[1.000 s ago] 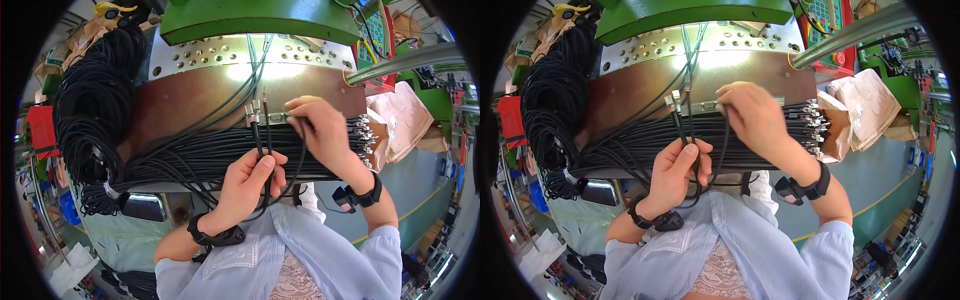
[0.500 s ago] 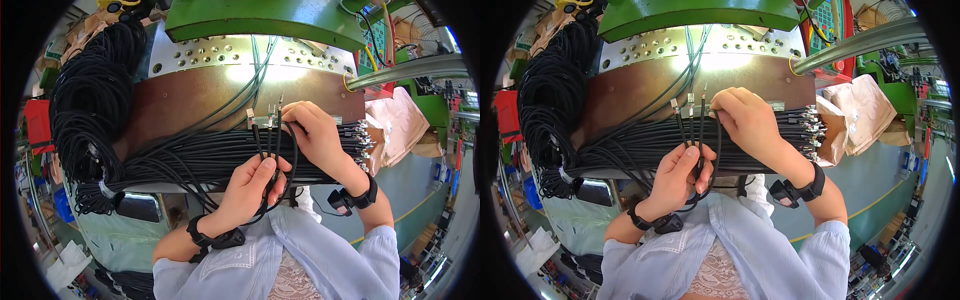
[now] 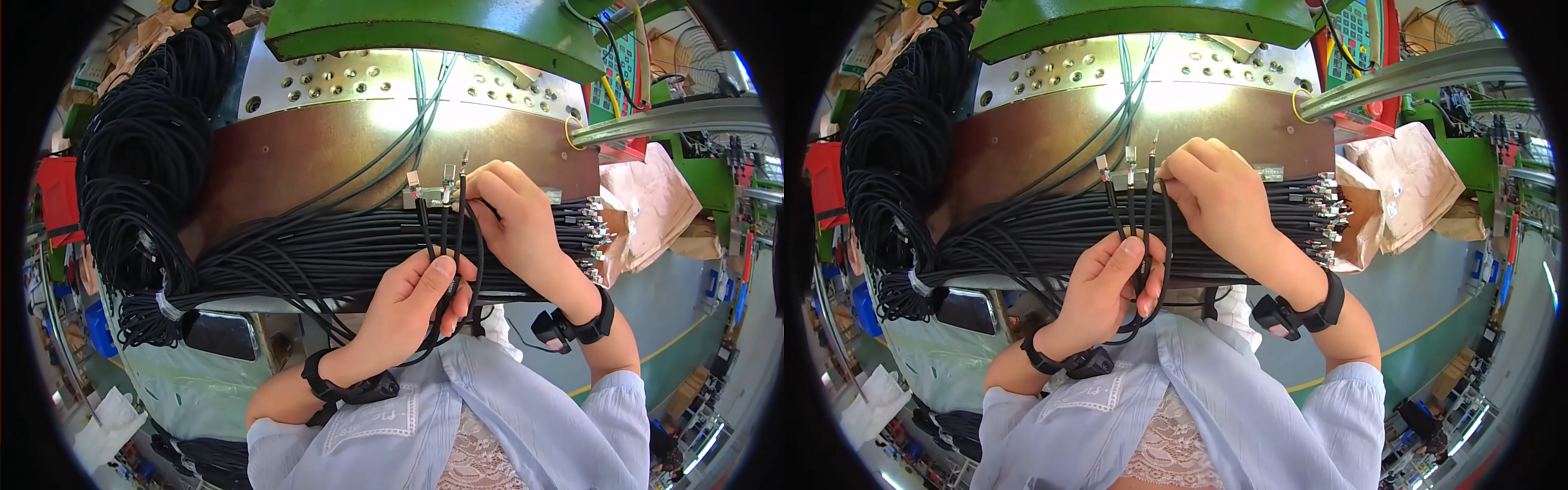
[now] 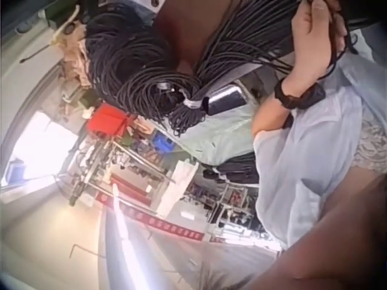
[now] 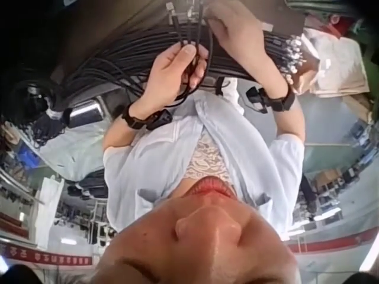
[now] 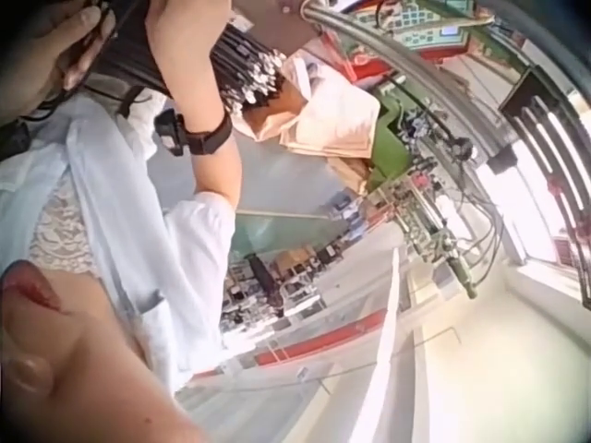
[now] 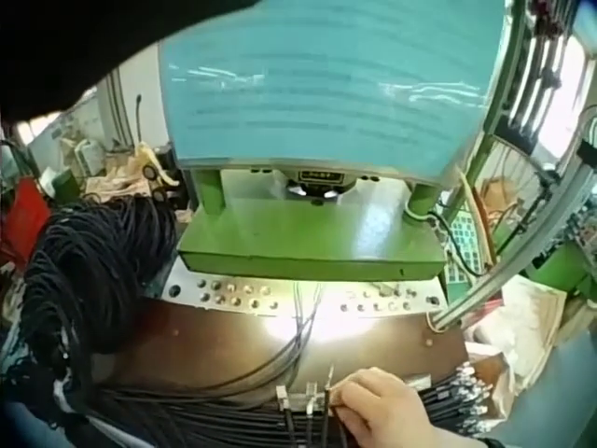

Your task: The person picks up three cables, aligns their connectors into a metal fixture, and trims the wire ends with yellow-handled pliers. They then transfer the cables into a machine press, activate it, and remove the finished cables to place them on a pile.

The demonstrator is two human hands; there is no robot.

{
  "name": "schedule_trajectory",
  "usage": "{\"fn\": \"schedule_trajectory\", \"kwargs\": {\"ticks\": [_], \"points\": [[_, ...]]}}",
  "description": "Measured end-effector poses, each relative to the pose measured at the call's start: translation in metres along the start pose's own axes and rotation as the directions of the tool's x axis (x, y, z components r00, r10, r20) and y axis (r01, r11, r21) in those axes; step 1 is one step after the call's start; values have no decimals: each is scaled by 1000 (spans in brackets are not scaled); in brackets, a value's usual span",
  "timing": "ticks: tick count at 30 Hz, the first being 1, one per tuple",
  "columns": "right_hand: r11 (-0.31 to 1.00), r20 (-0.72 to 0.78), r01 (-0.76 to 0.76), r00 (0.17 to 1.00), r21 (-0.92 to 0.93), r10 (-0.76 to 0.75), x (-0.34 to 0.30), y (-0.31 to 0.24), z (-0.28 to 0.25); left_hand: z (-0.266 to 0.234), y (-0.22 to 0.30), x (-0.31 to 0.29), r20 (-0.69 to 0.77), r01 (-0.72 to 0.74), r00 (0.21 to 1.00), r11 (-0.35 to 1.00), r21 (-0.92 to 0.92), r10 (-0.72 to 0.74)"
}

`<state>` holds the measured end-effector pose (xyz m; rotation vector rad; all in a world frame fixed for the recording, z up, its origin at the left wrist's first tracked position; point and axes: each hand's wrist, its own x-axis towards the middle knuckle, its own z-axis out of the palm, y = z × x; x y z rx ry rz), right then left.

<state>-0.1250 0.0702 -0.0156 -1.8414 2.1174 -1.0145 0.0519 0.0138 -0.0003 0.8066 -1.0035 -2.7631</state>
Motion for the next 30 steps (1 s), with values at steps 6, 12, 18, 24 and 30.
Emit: {"fn": "schedule_trajectory", "kwargs": {"ticks": [6,12,18,24,30], "points": [[994,-22,-60,998,90,63,-3,3,3,-2,0,-3,-14,6,1000,1000,8,-6],[996,-20,0,1000,-86,-2,-2,-4,4,-3,0,-3,-5,0,1000,1000,-27,-1],[982,3,123,992,-147,-124,10,-4,-15,-2,1,-2,56,44,998,996,-79,-40],[991,-150,90,983,-98,-104,-4,8,-21,20,23,-7,-47,-43,998,992,116,48],[999,-58,34,998,20,-33,-13,9,-8,10,31,-12,112,21,994,987,-162,-3]]}}
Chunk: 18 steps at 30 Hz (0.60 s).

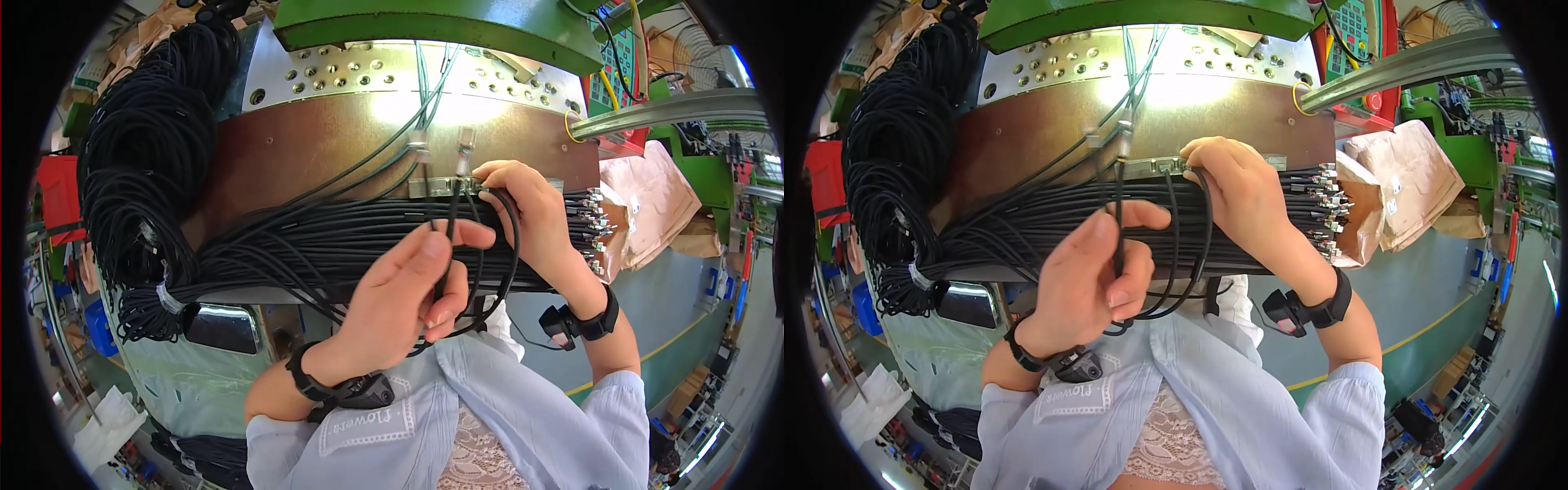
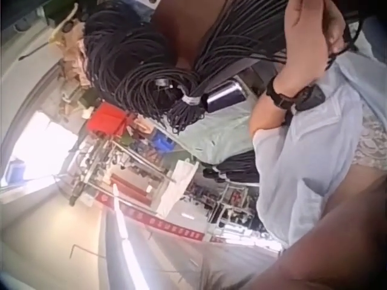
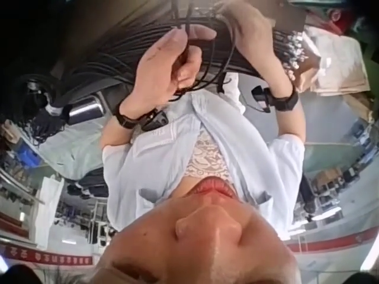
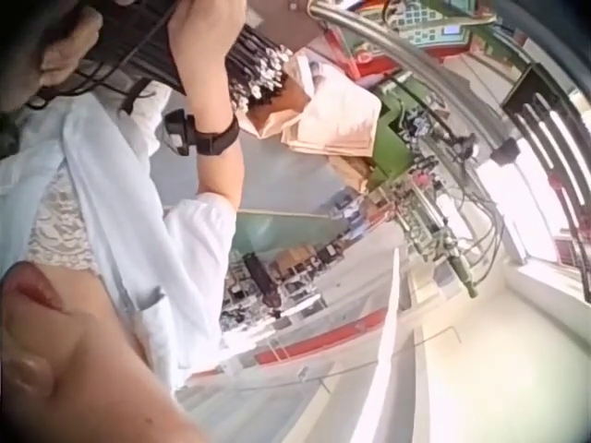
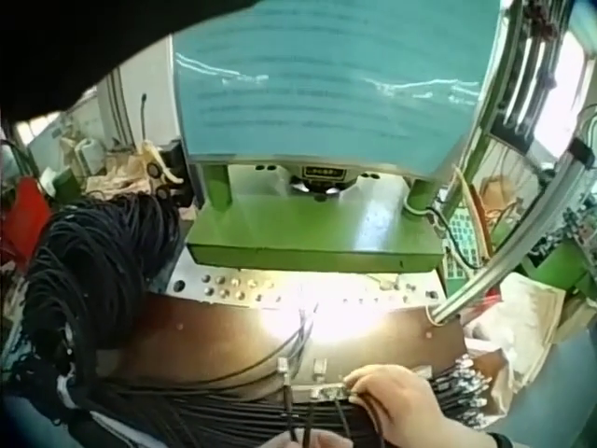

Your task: The person picks up three cables, aligns their connectors into a metal fixture, and trims the wire ends with yellow-handled pliers. They then transfer the cables into a machine press, activate it, and remove the finished cables to place them on a pile.

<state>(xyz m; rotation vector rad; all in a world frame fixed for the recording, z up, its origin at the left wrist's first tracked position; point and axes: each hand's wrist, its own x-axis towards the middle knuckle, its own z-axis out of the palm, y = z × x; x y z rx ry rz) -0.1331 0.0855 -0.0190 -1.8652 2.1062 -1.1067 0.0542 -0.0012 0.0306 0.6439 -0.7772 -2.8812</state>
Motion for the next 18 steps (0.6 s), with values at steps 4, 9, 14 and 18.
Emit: {"fn": "schedule_trajectory", "kwargs": {"ticks": [4,9,14,18], "points": [[999,42,-32,999,36,30,2,4,-1,4,-9,8,-39,40,999,950,310,-30],[1000,64,-16,998,-10,16,3,2,-3,4,-9,10,-29,77,997,979,187,-73],[987,115,76,992,-140,-60,11,3,-13,6,-10,13,-57,82,996,979,186,-73],[885,35,300,951,-357,-308,27,-28,-52,5,-8,16,-41,118,993,965,232,-112]]}}
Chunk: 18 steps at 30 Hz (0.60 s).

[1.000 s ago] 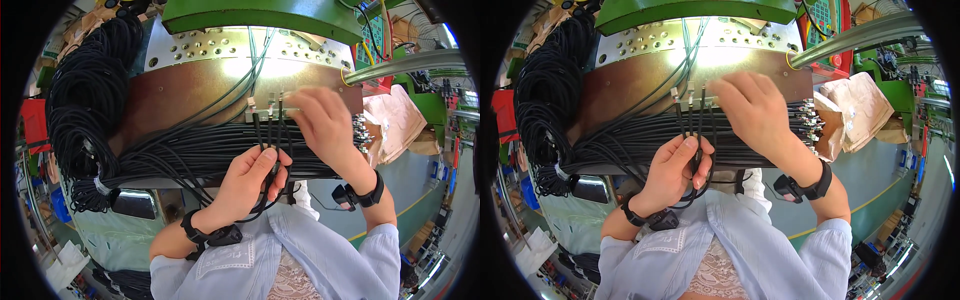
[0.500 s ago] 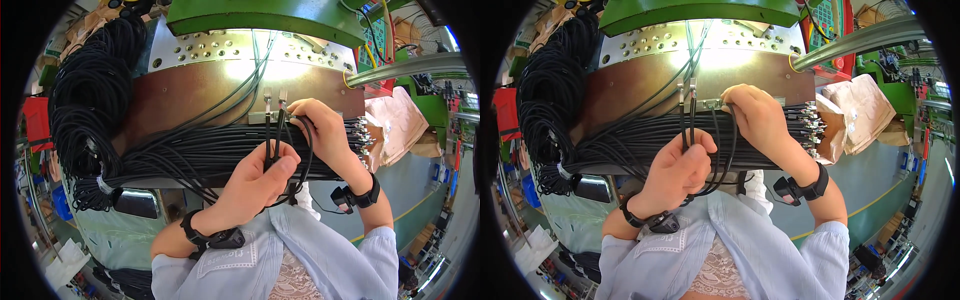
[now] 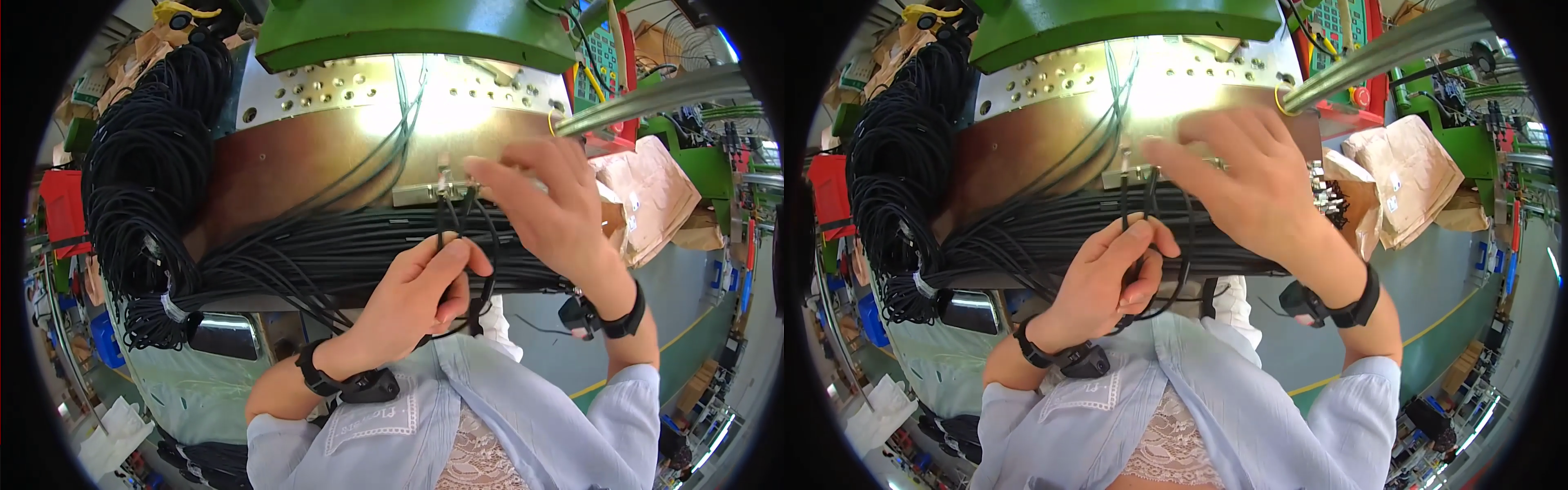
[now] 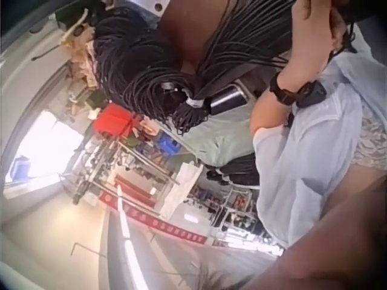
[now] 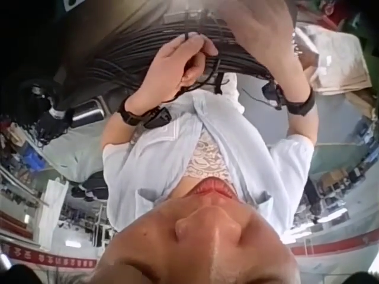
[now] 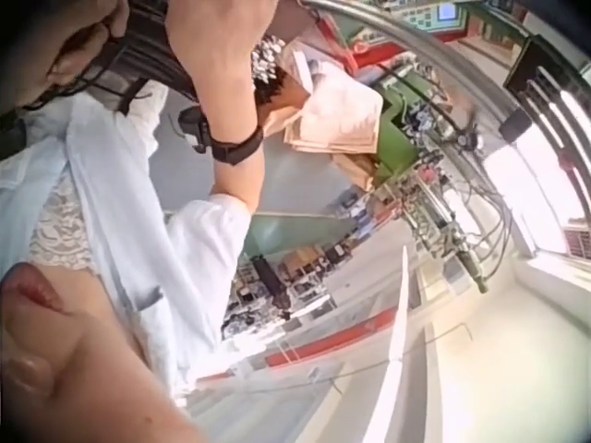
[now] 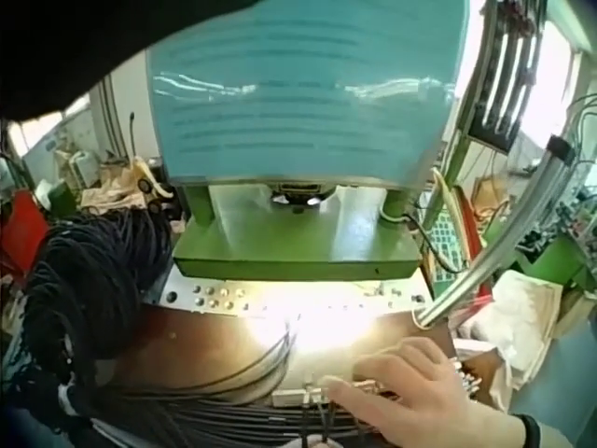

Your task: The person picks up three cables, aligns their connectors into a metal fixture, and trims the wire ends with yellow-handled pliers. They then transfer the cables into a machine press, activate it, and remove the finished cables to place them on a pile.

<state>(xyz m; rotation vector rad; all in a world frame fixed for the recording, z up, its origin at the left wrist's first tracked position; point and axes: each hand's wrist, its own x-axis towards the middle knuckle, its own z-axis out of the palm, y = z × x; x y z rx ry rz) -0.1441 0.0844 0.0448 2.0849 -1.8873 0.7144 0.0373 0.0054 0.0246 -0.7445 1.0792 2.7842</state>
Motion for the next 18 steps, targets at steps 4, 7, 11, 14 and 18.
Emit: {"fn": "schedule_trajectory", "kwargs": {"ticks": [4,7,11,14,18], "points": [[979,141,203,970,-10,-200,1,7,-5,13,21,8,13,45,999,998,41,-45],[977,71,213,975,-21,-211,2,1,-14,22,25,3,-175,44,983,997,-67,-56],[972,-9,79,997,-219,-83,-15,29,-17,1,22,-5,47,5,999,940,340,-22],[969,-20,-34,999,-244,30,-34,36,2,-11,25,-27,-69,-365,766,520,773,639],[987,10,-163,987,4,163,-55,32,30,-15,70,-51,-35,-456,887,860,-228,461]]}}
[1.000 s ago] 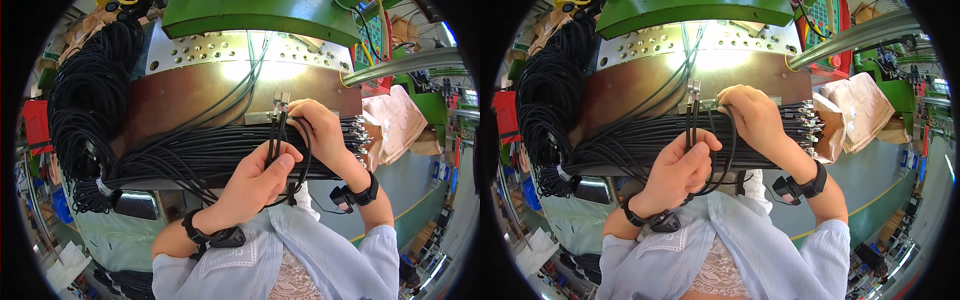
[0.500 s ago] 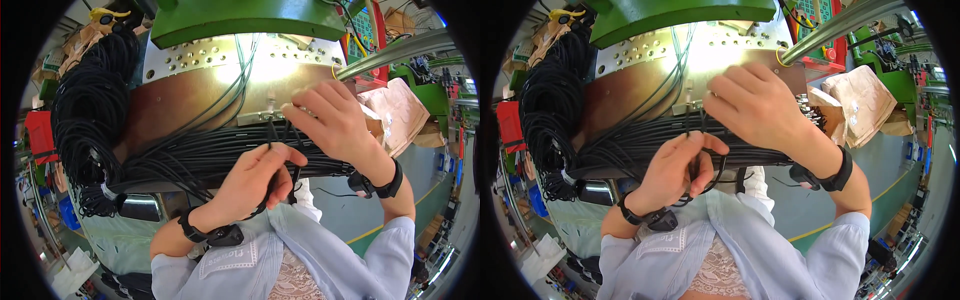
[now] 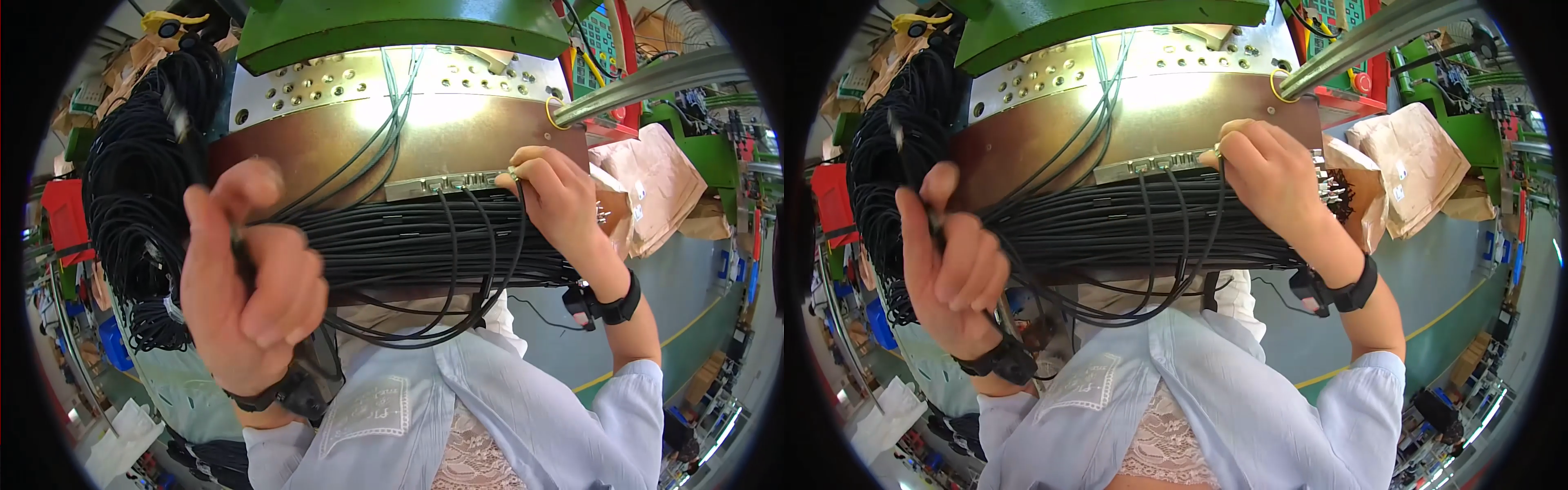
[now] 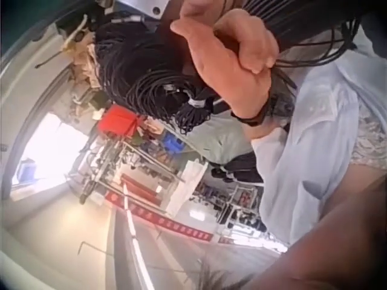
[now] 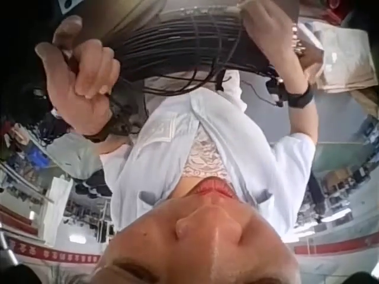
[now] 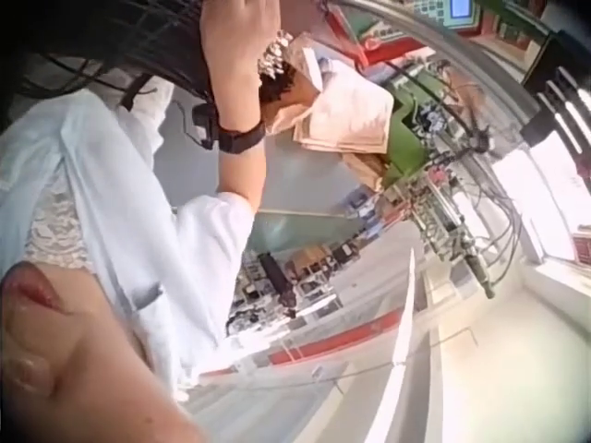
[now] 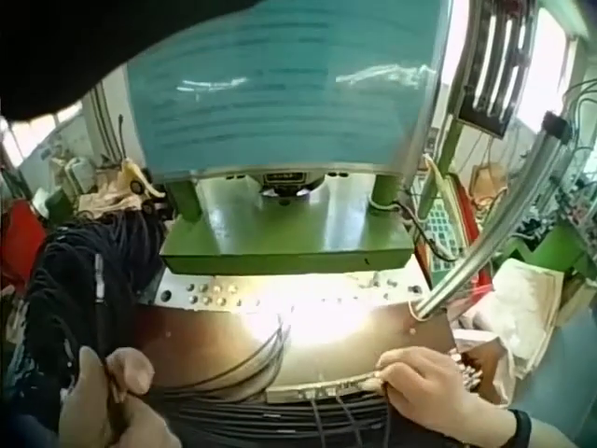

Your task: The person picks up three cables, aligns their connectors into a metal fixture, and trims the wire ends with yellow-handled pliers. They then transfer the cables into a machine press, activate it, and remove the finished cables to place them on a pile.

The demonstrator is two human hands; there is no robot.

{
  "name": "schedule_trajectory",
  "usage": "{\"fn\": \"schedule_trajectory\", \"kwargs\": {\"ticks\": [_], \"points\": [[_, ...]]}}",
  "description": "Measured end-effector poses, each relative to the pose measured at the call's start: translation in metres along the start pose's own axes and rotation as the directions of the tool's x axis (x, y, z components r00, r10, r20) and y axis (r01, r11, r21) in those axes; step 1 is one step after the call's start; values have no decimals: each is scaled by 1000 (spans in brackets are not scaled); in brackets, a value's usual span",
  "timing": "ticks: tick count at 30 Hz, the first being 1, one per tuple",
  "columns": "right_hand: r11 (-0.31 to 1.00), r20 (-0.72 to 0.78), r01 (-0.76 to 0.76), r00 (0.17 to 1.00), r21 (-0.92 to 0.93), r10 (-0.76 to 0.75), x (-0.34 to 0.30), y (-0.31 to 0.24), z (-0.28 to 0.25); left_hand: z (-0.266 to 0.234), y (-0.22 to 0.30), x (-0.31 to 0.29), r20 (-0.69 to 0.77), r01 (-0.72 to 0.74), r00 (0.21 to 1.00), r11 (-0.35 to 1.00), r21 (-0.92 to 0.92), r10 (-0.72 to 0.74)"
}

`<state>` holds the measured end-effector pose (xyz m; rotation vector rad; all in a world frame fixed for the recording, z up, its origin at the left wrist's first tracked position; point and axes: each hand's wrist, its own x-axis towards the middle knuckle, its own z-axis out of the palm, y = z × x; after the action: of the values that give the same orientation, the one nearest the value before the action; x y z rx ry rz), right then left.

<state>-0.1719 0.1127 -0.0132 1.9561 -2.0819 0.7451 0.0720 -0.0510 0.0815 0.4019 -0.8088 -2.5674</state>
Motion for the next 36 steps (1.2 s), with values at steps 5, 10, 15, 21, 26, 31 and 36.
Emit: {"fn": "schedule_trajectory", "kwargs": {"ticks": [5,10,15,21,26,31,36], "points": [[908,104,-227,974,351,203,4,-4,12,-6,-43,24,-163,244,962,958,151,-219],[917,258,-325,929,230,264,10,-9,6,1,-70,33,-155,377,926,871,317,-344],[867,247,-165,968,471,51,5,24,-16,2,-62,40,-167,406,914,854,325,-370],[965,157,-67,987,255,27,-1,7,-20,-6,-66,48,-168,356,932,895,270,-321],[969,168,59,981,241,-101,3,11,-12,-15,-67,47,-179,329,940,905,268,-289],[963,134,8,990,270,-45,2,26,3,-18,-69,54,-240,268,950,918,294,-201],[954,142,-26,990,298,-18,9,17,-4,-28,-77,67,-346,196,938,820,538,3]]}}
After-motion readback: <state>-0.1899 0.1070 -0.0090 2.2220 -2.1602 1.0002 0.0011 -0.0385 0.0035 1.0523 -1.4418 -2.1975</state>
